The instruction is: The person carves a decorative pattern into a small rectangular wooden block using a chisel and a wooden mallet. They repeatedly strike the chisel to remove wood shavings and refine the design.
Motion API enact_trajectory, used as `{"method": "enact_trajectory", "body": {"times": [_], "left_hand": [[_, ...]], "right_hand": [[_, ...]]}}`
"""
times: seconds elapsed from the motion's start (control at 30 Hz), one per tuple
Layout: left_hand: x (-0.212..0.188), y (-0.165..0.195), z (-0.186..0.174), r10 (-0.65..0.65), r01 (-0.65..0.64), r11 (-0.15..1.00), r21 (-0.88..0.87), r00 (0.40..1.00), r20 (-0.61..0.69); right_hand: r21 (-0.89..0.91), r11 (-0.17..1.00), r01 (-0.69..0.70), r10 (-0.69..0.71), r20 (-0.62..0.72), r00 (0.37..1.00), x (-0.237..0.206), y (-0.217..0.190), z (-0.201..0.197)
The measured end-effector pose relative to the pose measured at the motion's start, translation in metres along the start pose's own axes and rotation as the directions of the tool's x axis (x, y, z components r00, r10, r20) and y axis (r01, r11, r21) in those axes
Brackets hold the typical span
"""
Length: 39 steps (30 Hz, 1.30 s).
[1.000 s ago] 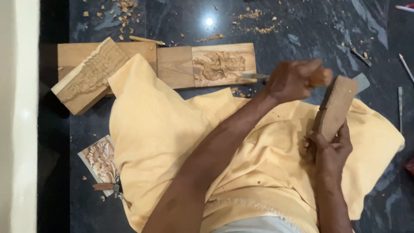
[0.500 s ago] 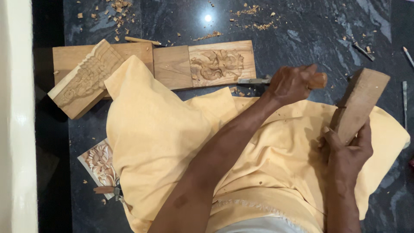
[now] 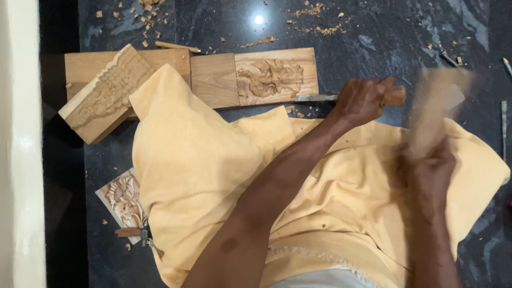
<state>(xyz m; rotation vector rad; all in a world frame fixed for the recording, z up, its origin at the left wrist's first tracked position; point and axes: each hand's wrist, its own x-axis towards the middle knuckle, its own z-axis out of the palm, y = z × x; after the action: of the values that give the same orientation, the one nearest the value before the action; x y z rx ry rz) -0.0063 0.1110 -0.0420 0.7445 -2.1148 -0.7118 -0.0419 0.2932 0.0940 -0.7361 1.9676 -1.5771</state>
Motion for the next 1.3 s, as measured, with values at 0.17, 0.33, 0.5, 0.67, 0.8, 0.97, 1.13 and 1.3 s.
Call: {"method": "enact_trajectory", "body": {"times": [0.17, 0.33, 0.5, 0.67, 0.8, 0.97, 1.13, 1.3], "left_hand": [[-0.001, -0.004, -0.001, -0.052, 0.051, 0.998, 0.027, 0.997, 0.063], [0.001, -0.008, -0.004, -0.038, 0.038, 0.999, 0.000, 0.998, 0.057], [-0.004, -0.007, -0.010, -0.017, 0.016, 1.000, 0.014, 1.000, 0.018], [-0.007, 0.001, -0.022, -0.023, 0.023, 1.000, 0.003, 0.998, 0.062], [-0.011, 0.008, -0.040, 0.020, -0.019, 1.000, -0.011, 0.999, 0.036], [-0.008, 0.017, -0.058, 0.148, -0.149, 0.988, -0.042, 0.988, -0.035], [-0.007, 0.038, -0.042, 0.292, -0.294, 0.948, -0.123, 0.956, -0.031], [-0.013, 0.030, -0.038, 0.144, -0.119, 0.986, -0.119, 0.962, 0.234]], "right_hand": [[0.068, 0.997, 0.044, -0.040, -0.058, 0.998, 0.002, 0.006, -0.002], [-0.197, 0.980, -0.008, 0.025, 0.086, 0.996, 0.007, 0.009, -0.005], [-0.046, 0.999, -0.013, 0.013, 0.002, 1.000, 0.003, 0.012, 0.003], [0.052, 0.995, 0.086, -0.083, -0.068, 0.994, -0.011, 0.006, 0.011], [-0.208, 0.977, 0.052, -0.031, 0.102, 0.994, -0.013, 0.001, 0.013], [-0.072, 0.997, -0.038, 0.042, 0.055, 0.998, -0.010, -0.001, 0.012], [-0.043, 0.999, 0.007, -0.005, 0.042, 0.999, -0.018, -0.005, 0.006], [0.071, 0.995, -0.075, 0.076, -0.016, 0.997, -0.019, -0.009, 0.004]]}}
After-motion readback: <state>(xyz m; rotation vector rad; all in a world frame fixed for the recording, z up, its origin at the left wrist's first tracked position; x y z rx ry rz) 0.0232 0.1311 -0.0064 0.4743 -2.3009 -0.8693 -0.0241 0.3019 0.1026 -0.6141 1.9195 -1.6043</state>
